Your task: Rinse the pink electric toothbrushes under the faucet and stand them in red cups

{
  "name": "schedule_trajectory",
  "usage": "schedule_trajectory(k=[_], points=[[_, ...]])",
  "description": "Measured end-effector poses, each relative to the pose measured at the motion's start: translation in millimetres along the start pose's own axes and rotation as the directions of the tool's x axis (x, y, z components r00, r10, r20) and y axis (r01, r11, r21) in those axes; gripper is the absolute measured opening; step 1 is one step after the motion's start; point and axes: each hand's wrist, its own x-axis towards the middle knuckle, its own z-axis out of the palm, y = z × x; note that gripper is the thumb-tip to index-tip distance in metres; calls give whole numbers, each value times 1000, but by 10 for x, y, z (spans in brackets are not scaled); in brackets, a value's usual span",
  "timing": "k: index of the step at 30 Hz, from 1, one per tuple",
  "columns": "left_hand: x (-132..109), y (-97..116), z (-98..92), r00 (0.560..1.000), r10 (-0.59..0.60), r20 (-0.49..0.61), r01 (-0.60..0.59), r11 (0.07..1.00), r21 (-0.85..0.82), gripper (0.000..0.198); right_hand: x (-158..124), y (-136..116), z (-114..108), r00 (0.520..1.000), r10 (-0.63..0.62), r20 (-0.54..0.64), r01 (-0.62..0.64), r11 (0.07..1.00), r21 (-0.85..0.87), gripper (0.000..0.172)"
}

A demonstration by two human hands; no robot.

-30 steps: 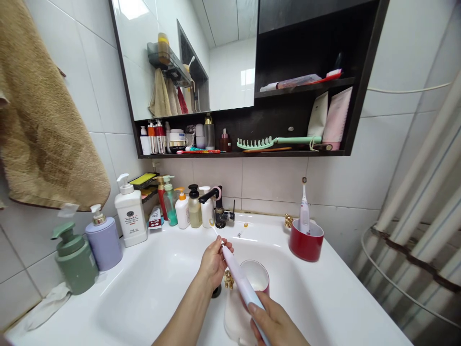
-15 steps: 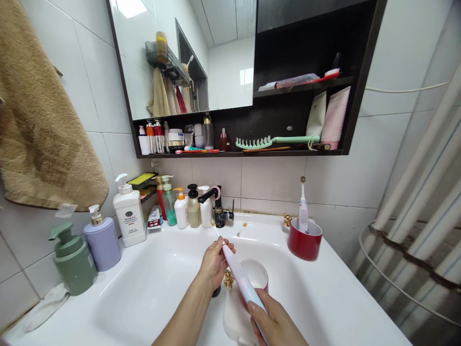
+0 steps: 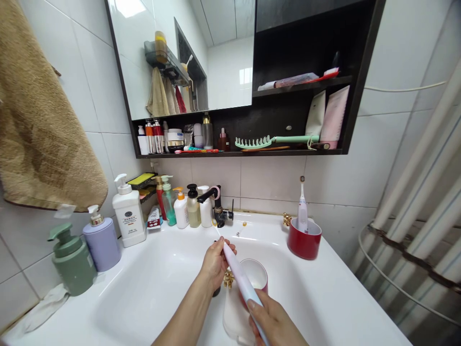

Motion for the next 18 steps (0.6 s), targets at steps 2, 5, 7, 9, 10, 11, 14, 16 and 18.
schedule_trajectory(k=[2, 5, 7, 9, 10, 11, 14, 16, 18], points=[[-11, 4, 9, 1000, 27, 10, -27, 1000, 15, 15, -2, 12, 0, 998, -39, -54, 34, 995, -89, 45], [-26, 9, 17, 998, 57, 33, -58, 998, 38, 17, 1, 38, 6, 995, -85, -61, 76, 987, -140, 47], [-33, 11, 19, 997, 59, 45, -61, 997, 52, 19, 6, 50, 9, 995, -87, -49, 80, 987, -136, 48], [-38, 14, 18, 997, 54, 47, -57, 996, 70, 22, 11, 52, 2, 995, -94, -45, 86, 983, -163, 49], [-39, 18, 17, 998, 49, 45, -52, 995, 83, 23, 12, 49, -6, 994, -102, -48, 92, 977, -190, 48], [-38, 23, 15, 998, 45, 38, -49, 994, 98, 24, 11, 42, -17, 992, -115, -54, 100, 970, -223, 47], [-27, 38, 2, 998, 66, -7, -65, 989, 130, 23, 4, 18, -54, 982, -161, -96, 122, 938, -323, 41], [-11, 44, -16, 994, 103, -42, -96, 986, 135, 21, -2, 11, -68, 975, -182, -127, 123, 920, -372, 37], [7, 44, -37, 992, 120, -46, -113, 984, 137, 18, -6, 15, -66, 973, -185, -137, 120, 915, -385, 36]])
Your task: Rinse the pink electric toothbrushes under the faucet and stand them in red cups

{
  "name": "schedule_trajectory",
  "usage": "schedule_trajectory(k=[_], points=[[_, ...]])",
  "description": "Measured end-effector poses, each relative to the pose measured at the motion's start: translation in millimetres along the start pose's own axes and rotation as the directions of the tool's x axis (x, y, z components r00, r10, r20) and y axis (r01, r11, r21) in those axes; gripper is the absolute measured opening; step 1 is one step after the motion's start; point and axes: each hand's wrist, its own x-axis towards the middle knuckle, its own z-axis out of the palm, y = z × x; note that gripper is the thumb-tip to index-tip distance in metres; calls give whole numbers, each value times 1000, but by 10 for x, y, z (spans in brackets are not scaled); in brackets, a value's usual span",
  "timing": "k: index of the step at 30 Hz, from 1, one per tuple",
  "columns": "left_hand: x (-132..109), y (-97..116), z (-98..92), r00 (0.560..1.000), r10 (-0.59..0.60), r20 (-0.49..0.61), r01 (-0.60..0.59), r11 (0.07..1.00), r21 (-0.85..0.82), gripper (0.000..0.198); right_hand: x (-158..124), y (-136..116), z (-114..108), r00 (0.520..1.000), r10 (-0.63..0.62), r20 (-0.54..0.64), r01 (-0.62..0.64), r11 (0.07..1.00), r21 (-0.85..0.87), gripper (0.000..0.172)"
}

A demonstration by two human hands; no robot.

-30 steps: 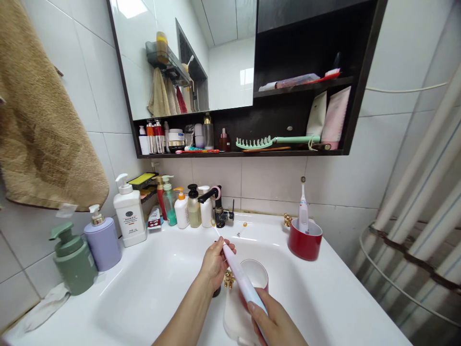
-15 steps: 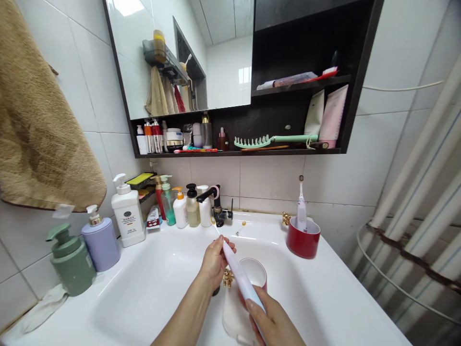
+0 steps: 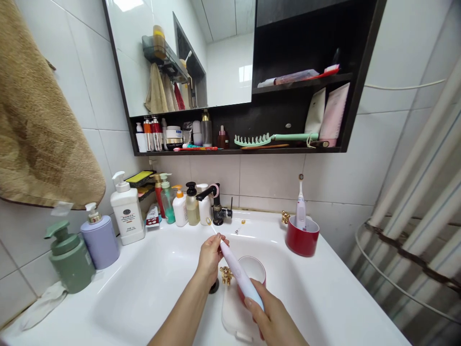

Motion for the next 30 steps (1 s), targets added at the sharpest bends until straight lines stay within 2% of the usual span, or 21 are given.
schedule_trajectory(k=[3, 8, 16, 23, 27, 30], points=[[20, -8, -22, 999, -4, 34, 3, 1000, 12, 17, -7, 7, 35, 998, 19, 58, -23, 998, 63, 40], [11, 4, -15, 999, -25, 44, 24, 999, 21, 17, -8, 5, 84, 983, 92, 158, -128, 962, 240, 46], [8, 4, -3, 1000, -4, 5, 4, 1000, -14, 20, -3, -11, 36, 993, 45, 112, -63, 985, 158, 47], [28, -21, -15, 995, -54, 85, 60, 996, -69, 17, -12, 1, 93, 961, 100, 257, -185, 924, 333, 51], [-55, -25, 50, 994, -40, 106, 45, 998, -44, 20, -28, 12, 138, 972, 93, 216, -165, 925, 342, 47], [-168, -25, 134, 985, -33, 167, 32, 999, 14, 27, -8, -68, 88, 993, 33, 116, -72, 934, 350, 42]])
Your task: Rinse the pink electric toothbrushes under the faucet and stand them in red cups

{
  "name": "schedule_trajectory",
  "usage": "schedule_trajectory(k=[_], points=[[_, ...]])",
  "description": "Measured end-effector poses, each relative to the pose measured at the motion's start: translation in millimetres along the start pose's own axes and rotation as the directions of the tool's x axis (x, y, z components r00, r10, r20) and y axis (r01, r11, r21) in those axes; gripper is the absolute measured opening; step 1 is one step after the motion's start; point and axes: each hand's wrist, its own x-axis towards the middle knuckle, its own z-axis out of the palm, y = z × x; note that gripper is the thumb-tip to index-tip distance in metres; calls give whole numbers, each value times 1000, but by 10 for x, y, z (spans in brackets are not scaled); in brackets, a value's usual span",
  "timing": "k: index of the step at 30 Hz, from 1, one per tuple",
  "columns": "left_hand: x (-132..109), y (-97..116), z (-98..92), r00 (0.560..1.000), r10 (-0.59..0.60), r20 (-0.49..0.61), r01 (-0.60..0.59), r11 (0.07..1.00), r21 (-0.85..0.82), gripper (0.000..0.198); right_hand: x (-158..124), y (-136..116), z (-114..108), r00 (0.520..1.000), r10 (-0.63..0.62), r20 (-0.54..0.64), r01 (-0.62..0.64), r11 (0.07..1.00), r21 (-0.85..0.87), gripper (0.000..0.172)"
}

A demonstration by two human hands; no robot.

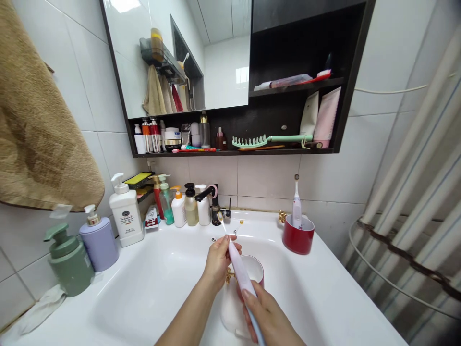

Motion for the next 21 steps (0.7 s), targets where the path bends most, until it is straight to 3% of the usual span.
schedule_trajectory(k=[2, 5, 7, 9, 11, 15, 18, 21], points=[[-56, -11, 55, 999, 22, 44, -25, 998, 56, 27, 53, -130, -52, 989, -109, -98, 107, 994, -27, 37], [-103, -65, 71, 996, 69, 56, -80, 975, 208, 23, 225, -333, -168, 928, -283, -245, 262, 958, -113, 31], [-124, -123, 27, 989, 129, 76, -148, 924, 353, 19, 378, -393, -245, 898, -327, -296, 291, 943, -159, 31], [-157, -184, -51, 968, 199, 153, -250, 814, 525, 14, 525, -363, -301, 880, -334, -338, 286, 940, -184, 35], [-202, -234, -139, 936, 231, 266, -353, 633, 689, 15, 636, -261, -330, 877, -323, -355, 265, 943, -203, 36], [-261, -291, -255, 875, 153, 459, -484, 246, 840, 24, 715, -11, -347, 880, -302, -367, 213, 941, -264, 28], [-230, -343, -266, 833, 100, 545, -553, 111, 826, 23, 689, 113, -357, 875, -303, -378, 179, 927, -330, 23], [-170, -421, -240, 829, 87, 552, -558, 69, 827, 16, 658, 175, -369, 869, -311, -384, 156, 910, -384, 24]])
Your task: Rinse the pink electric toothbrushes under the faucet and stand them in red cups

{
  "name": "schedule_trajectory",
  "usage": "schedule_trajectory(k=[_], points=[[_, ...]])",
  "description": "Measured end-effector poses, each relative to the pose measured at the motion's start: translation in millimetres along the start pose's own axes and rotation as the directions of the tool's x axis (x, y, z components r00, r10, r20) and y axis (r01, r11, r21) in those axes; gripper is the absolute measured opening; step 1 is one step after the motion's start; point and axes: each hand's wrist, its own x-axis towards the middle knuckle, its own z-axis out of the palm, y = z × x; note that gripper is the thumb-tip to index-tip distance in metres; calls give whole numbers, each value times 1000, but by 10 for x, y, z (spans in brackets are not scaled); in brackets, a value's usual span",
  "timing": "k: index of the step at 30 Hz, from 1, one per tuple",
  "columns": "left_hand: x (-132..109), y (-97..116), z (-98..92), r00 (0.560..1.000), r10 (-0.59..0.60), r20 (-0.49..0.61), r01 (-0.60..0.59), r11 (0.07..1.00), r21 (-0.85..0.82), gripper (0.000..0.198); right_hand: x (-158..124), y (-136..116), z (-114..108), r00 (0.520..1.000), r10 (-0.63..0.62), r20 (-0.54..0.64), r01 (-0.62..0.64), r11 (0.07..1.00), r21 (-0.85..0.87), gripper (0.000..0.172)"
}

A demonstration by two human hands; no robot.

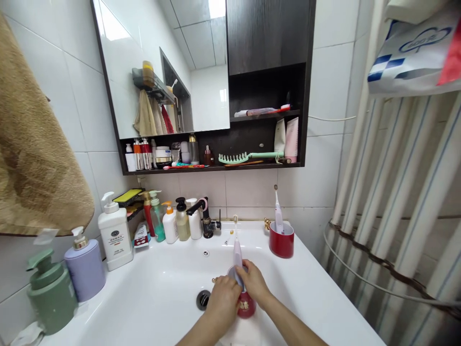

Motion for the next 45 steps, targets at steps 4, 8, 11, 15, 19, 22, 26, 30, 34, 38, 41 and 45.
schedule_trajectory(k=[4, 8, 11, 15, 19, 22, 26, 30, 34, 38, 41, 45], points=[[103, 47, 63, 995, -71, 68, 62, 990, 128, 17, 42, 36, -24, 1000, -7, -18, 6, 998, -59, 24], [319, 193, 10, 980, -72, 184, 4, 938, 345, 22, 226, 31, -136, 996, 8, -94, -17, 995, -103, 25], [582, 300, -75, 984, -22, 174, -57, 898, 437, 26, 376, -15, -287, 979, 4, -205, -31, 991, -131, 33], [991, 369, -172, 993, 18, 117, -72, 877, 475, 26, 459, -77, -457, 947, -8, -321, -43, 987, -154, 45], [1322, 378, -151, 995, 22, 99, -67, 878, 475, 25, 485, -73, -525, 948, 3, -319, -50, 989, -138, 45], [1476, 359, -62, 995, 18, 97, -62, 882, 467, 23, 557, -28, -556, 949, 26, -313, -67, 991, -119, 45], [1593, 310, 46, 996, 19, 89, -56, 893, 446, 22, 673, 45, -588, 949, 64, -309, -99, 990, -97, 46], [1622, 306, 69, 998, 22, 63, -47, 905, 423, 23, 705, 76, -578, 948, 81, -306, -109, 991, -78, 48], [1526, 350, 14, 998, 56, -6, -50, 921, 385, 28, 609, 40, -553, 951, 75, -302, -97, 993, -60, 49], [1340, 397, -131, 969, -43, -244, 48, 999, 15, 39, 410, -141, -566, 957, 8, -290, -17, 999, -31, 51], [1145, 525, -321, 922, -264, -282, 99, 866, -490, 53, 246, -418, -607, 962, -77, -264, 81, 997, 5, 56], [825, 841, -607, 944, -213, -251, -119, 489, -864, 77, 67, -848, -649, 946, -230, -227, 259, 960, 103, 62]])
